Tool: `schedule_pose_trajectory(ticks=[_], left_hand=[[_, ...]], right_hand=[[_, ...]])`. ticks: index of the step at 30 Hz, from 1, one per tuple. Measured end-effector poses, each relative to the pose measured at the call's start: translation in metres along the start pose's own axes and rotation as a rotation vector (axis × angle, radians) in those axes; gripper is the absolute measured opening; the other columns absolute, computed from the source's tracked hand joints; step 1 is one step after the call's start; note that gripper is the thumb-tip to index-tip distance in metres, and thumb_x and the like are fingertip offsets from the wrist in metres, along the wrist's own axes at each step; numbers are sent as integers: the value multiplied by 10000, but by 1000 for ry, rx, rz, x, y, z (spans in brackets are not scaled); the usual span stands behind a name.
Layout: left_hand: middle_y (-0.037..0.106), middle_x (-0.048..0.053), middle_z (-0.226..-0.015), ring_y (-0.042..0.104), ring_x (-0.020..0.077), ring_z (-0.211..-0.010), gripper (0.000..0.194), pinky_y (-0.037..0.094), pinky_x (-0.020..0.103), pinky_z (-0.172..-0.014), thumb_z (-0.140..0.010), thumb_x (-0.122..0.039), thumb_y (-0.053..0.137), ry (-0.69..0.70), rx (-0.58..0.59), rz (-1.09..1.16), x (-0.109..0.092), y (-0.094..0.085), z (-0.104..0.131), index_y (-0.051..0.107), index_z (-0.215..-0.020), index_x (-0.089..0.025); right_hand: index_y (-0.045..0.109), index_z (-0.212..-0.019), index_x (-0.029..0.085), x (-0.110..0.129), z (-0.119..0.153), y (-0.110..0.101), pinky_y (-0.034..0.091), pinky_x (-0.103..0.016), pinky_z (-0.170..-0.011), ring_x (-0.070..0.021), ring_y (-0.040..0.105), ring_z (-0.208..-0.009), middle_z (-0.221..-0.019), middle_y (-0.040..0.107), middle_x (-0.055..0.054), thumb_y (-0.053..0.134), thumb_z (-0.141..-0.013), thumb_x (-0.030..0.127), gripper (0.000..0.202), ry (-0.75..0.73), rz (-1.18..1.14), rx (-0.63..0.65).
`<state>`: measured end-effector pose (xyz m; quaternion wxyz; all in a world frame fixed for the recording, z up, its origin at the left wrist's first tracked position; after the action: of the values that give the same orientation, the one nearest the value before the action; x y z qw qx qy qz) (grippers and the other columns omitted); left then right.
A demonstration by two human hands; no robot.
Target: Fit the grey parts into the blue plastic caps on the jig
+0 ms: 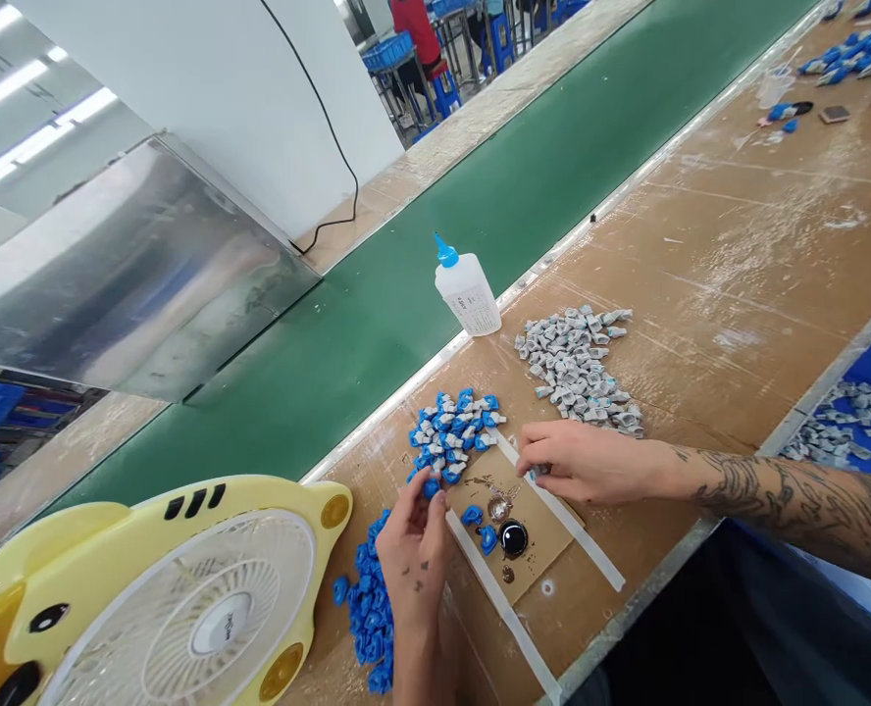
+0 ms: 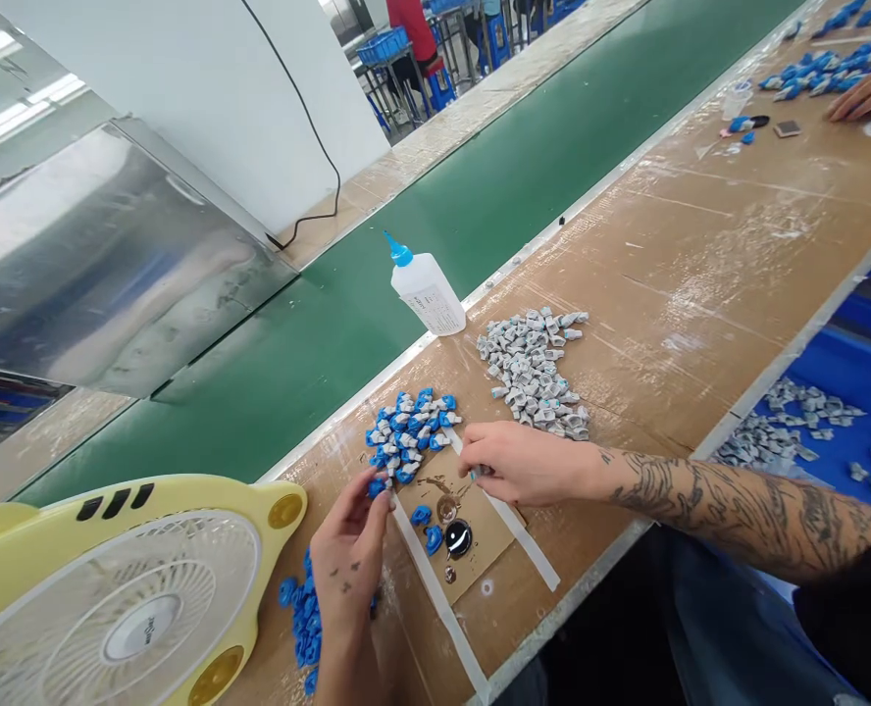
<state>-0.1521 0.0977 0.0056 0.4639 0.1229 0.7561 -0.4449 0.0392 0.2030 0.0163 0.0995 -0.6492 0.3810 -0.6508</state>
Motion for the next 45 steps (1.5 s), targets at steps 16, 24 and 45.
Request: schedule_pose_trajectory(ticks=[16, 24, 45], left_hand=[[761, 55, -701, 692, 151, -550, 405, 594, 235, -548, -449, -374, 978, -473, -165, 677, 26, -3, 58, 809, -773, -200], [775, 73, -785, 759, 228, -706, 353, 633, 291, -631, -458, -384, 971, -541, -55, 682, 28, 6, 75, 756, -661, -192], [732, 35, -787, 629, 153, -575, 166, 547, 275, -591, -836, -352, 690, 24, 187, -153, -20, 27, 80, 785, -920, -244]], right_hand=[[726, -991, 163, -32, 5, 46, 528, -273, -759, -152, 661, -803, -890, 725, -27, 784, -726, 336, 322, 287, -1047, -134], [782, -952, 145, -42, 7, 54, 530, -249, -704, -120, 649, -688, -757, 718, -4, 849, -646, 318, 358, 363, -1227, -132], [774, -772, 146, -44, 12, 42, 532, -238, -607, -130, 647, -600, -700, 726, -20, 823, -658, 342, 233, 370, -1086, -232]])
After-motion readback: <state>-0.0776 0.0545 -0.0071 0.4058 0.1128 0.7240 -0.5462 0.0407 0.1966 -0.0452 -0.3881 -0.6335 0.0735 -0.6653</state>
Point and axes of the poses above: each hand's wrist, its own z-axis away from the middle knuckle, its own y-axis out of the palm, x = y × z, the point moved 9 cm from there along -z, towards the middle knuckle
